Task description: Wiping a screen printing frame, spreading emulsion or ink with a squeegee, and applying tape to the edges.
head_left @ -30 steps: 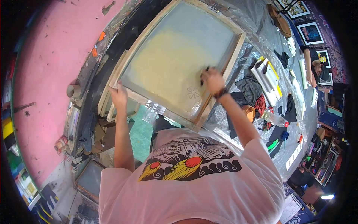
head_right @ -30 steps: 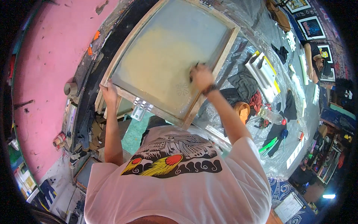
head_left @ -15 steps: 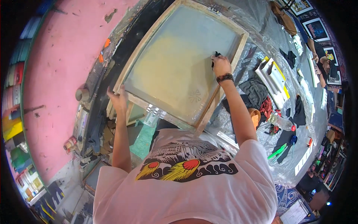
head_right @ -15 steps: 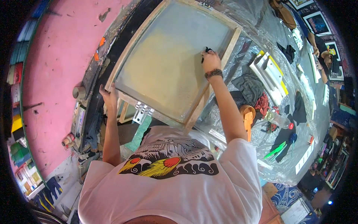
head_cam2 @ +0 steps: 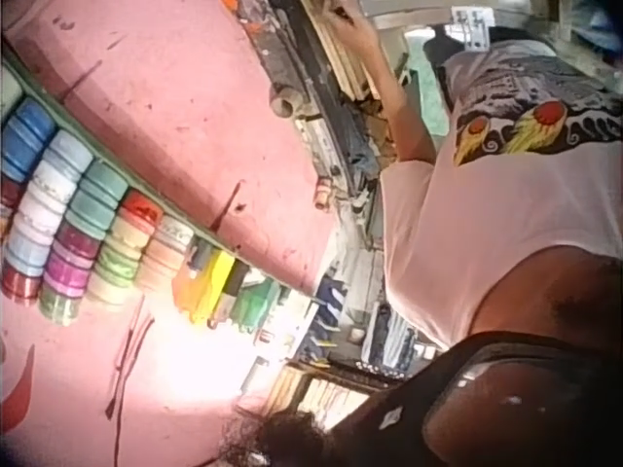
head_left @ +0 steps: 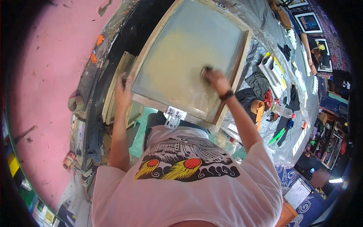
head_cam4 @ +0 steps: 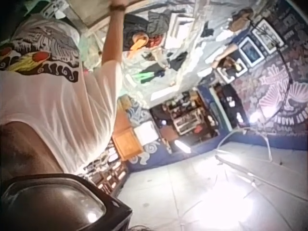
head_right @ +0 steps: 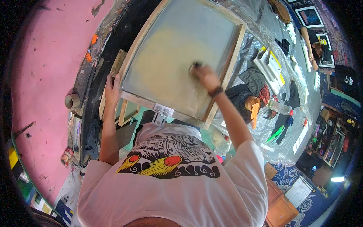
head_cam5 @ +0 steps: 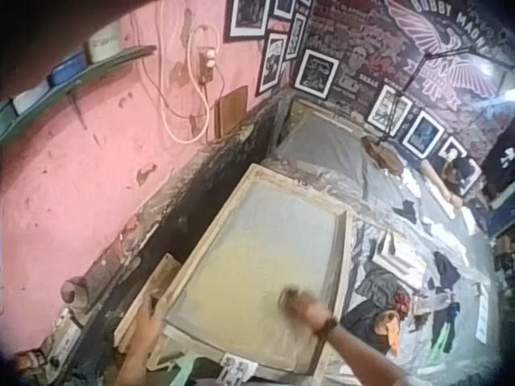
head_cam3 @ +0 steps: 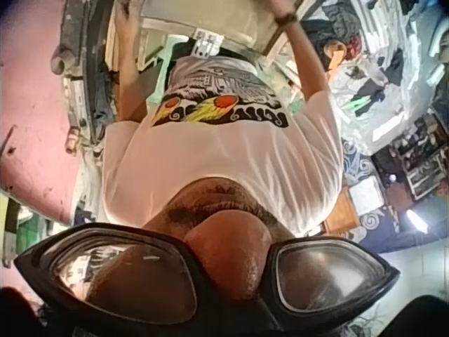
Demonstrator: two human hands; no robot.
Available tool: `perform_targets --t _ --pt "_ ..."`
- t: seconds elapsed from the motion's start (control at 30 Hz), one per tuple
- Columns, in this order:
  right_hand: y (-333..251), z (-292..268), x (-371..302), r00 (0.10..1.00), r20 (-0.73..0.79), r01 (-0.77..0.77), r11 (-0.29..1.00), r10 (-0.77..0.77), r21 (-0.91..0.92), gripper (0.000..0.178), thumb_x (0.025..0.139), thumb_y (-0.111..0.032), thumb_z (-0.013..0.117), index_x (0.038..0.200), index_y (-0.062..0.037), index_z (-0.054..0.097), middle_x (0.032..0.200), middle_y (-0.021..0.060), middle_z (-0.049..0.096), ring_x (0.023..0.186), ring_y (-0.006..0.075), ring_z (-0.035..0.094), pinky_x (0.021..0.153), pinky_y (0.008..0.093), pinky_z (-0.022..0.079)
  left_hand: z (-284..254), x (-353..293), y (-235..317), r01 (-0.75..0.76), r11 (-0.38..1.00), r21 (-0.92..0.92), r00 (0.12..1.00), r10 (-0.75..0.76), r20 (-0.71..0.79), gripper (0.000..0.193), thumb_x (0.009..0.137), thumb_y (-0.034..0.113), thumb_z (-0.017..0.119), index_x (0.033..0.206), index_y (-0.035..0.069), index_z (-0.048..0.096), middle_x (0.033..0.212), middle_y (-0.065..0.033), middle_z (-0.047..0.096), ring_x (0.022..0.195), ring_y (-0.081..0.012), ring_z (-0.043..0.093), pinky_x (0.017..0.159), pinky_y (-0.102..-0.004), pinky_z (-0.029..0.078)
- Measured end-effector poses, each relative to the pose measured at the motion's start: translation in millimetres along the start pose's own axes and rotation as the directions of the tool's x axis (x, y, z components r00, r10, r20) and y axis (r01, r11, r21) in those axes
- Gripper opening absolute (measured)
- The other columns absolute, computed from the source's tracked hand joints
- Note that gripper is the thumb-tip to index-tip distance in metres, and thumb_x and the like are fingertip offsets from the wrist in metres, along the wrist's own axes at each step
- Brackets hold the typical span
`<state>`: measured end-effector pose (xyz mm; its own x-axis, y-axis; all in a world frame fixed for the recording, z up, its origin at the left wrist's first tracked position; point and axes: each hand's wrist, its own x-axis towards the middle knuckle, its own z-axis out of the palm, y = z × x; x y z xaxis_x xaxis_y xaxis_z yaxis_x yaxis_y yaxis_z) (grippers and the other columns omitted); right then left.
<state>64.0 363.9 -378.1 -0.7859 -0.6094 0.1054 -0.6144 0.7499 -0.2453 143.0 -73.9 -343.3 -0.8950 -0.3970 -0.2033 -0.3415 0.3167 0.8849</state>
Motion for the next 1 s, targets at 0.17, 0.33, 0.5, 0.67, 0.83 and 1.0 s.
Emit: perform_targets --t 0.17,0.33,0.5,0.67,0.83,1.0 --pt "-14 14 49 0.981 -0.171 -0.102 0.994 0.093 -0.042 0.026 0.083 -0.009 0.061 0.108 -0.0122 0.070 0.102 0.0093 0.068 0.095 0.0310 0.061 0.081 0.0423 0.053 1 4 -6 -0.124 0.989 0.082 0.990 0.129 -0.062 0.050 0.100 0.040 0.059 0.131 0.000 0.055 0.089 -0.0100 0.061 0.082 -0.0184 0.057 0.076 -0.0326 0.047" --pt "-140 -14 -20 0.981 0.122 0.092 0.916 -0.151 0.391 0.029 0.083 -0.009 0.069 0.111 -0.0158 0.074 0.101 0.0041 0.068 0.090 0.0241 0.064 0.081 0.0372 0.056 -9 2 -20 -0.053 0.998 0.037 0.998 0.054 -0.043 0.044 0.102 0.035 0.056 0.130 0.002 0.056 0.094 -0.0133 0.064 0.086 -0.0217 0.061 0.080 -0.0339 0.048" --pt "-39 -9 16 0.997 0.020 -0.072 0.980 0.070 0.185 0.028 0.079 -0.012 0.071 0.107 -0.0170 0.074 0.096 0.0061 0.066 0.086 0.0264 0.064 0.073 0.0391 0.054 3 7 -12 -0.103 0.994 0.034 0.992 0.105 -0.065 0.042 0.102 0.035 0.057 0.129 0.002 0.057 0.094 -0.0131 0.065 0.085 -0.0208 0.060 0.079 -0.0338 0.048" --pt "-67 21 6 0.996 -0.082 0.061 0.970 -0.043 0.233 0.025 0.081 -0.009 0.068 0.105 -0.0143 0.072 0.103 0.0089 0.067 0.093 0.0290 0.065 0.076 0.0407 0.056 0 5 -12 -0.053 0.999 0.007 0.996 0.053 -0.065 0.041 0.102 0.033 0.057 0.128 0.002 0.057 0.090 -0.0113 0.064 0.083 -0.0194 0.060 0.077 -0.0333 0.048" --pt "-83 7 9 0.966 0.012 0.237 0.901 -0.258 0.364 0.025 0.080 -0.006 0.069 0.103 -0.0151 0.074 0.107 0.0099 0.068 0.097 0.0289 0.066 0.083 0.0409 0.057 -5 1 -12 -0.026 0.999 -0.022 0.997 0.024 -0.076 0.038 0.103 0.030 0.056 0.128 0.002 0.057 0.081 -0.0060 0.059 0.074 -0.0143 0.055 0.070 -0.0294 0.046" --pt "19 10 107 0.926 -0.265 -0.212 0.951 0.269 0.224 0.020 0.084 -0.009 0.066 0.101 -0.0140 0.074 0.098 0.0118 0.068 0.091 0.0332 0.063 0.080 0.0437 0.054 2 -1 0 -0.023 0.998 -0.064 0.996 0.018 -0.085 0.035 0.105 0.027 0.052 0.127 0.000 0.056 0.079 -0.0036 0.056 0.071 -0.0118 0.052 0.067 -0.0281 0.045"
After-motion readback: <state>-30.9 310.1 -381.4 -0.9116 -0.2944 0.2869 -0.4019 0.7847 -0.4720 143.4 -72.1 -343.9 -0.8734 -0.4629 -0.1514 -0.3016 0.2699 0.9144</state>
